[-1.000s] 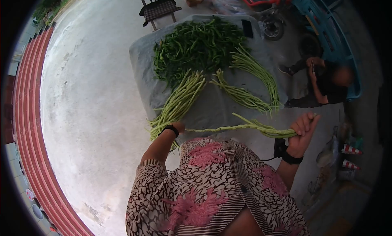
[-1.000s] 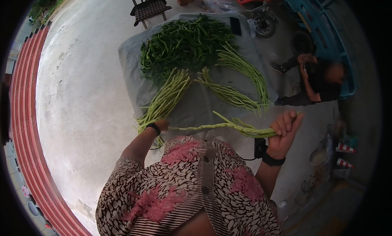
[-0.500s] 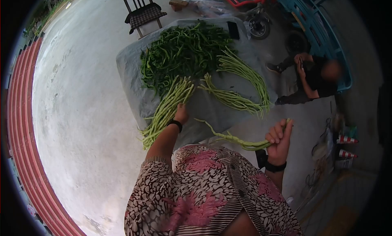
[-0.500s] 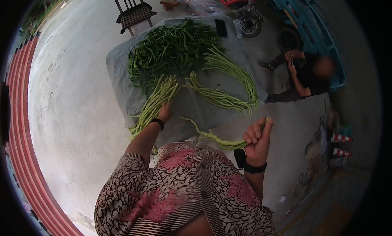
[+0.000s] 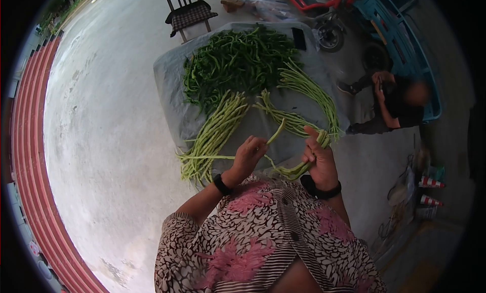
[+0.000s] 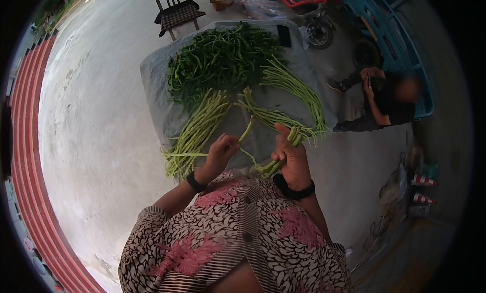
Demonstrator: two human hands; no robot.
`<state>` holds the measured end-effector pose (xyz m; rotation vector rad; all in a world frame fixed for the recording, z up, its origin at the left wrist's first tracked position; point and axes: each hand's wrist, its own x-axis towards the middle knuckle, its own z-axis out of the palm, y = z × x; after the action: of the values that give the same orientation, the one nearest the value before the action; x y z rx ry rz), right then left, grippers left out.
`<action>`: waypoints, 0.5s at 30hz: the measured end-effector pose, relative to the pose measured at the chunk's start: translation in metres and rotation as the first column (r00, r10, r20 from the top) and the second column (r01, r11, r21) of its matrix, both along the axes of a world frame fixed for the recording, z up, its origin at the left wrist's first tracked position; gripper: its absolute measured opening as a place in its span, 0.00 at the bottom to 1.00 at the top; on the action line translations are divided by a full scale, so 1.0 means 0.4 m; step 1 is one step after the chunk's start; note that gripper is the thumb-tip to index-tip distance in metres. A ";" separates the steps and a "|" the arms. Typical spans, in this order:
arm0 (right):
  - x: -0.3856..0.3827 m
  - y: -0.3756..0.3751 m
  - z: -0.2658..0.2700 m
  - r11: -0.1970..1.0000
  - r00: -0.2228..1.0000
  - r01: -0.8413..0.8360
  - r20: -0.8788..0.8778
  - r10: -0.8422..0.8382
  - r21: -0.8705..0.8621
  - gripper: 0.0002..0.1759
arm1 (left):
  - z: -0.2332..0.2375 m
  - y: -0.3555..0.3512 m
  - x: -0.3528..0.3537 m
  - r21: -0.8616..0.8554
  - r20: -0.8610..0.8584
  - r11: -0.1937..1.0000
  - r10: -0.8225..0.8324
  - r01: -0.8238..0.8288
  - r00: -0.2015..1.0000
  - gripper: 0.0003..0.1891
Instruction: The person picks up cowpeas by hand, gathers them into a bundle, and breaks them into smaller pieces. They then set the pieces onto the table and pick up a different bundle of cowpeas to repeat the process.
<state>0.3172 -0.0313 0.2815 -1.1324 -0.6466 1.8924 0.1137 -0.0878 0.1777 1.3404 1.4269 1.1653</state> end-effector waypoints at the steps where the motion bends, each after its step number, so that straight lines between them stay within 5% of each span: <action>1: -0.007 -0.004 0.000 0.999 1.000 -0.019 0.020 0.018 0.030 0.21 | 0.021 -0.006 0.016 0.023 -0.025 0.999 -0.028 0.028 0.999 0.09; 10: -0.031 -0.015 0.021 0.968 0.968 -0.223 0.139 0.207 0.116 0.09 | 0.101 -0.029 0.079 0.143 -0.130 0.965 -0.204 0.221 0.970 0.09; 13: -0.014 -0.017 0.009 0.935 0.927 -0.292 0.298 0.225 0.200 0.13 | 0.074 -0.028 0.093 0.218 -0.131 0.950 -0.200 0.225 0.971 0.08; 15: -0.005 -0.015 0.005 0.895 0.905 -0.315 0.384 0.183 0.315 0.16 | 0.082 -0.027 0.090 0.075 -0.125 0.947 -0.301 0.311 0.945 0.09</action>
<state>0.3150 -0.0371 0.2834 -1.1783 -1.3504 1.6852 0.1496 -0.0986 0.2105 1.6504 1.1968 0.9727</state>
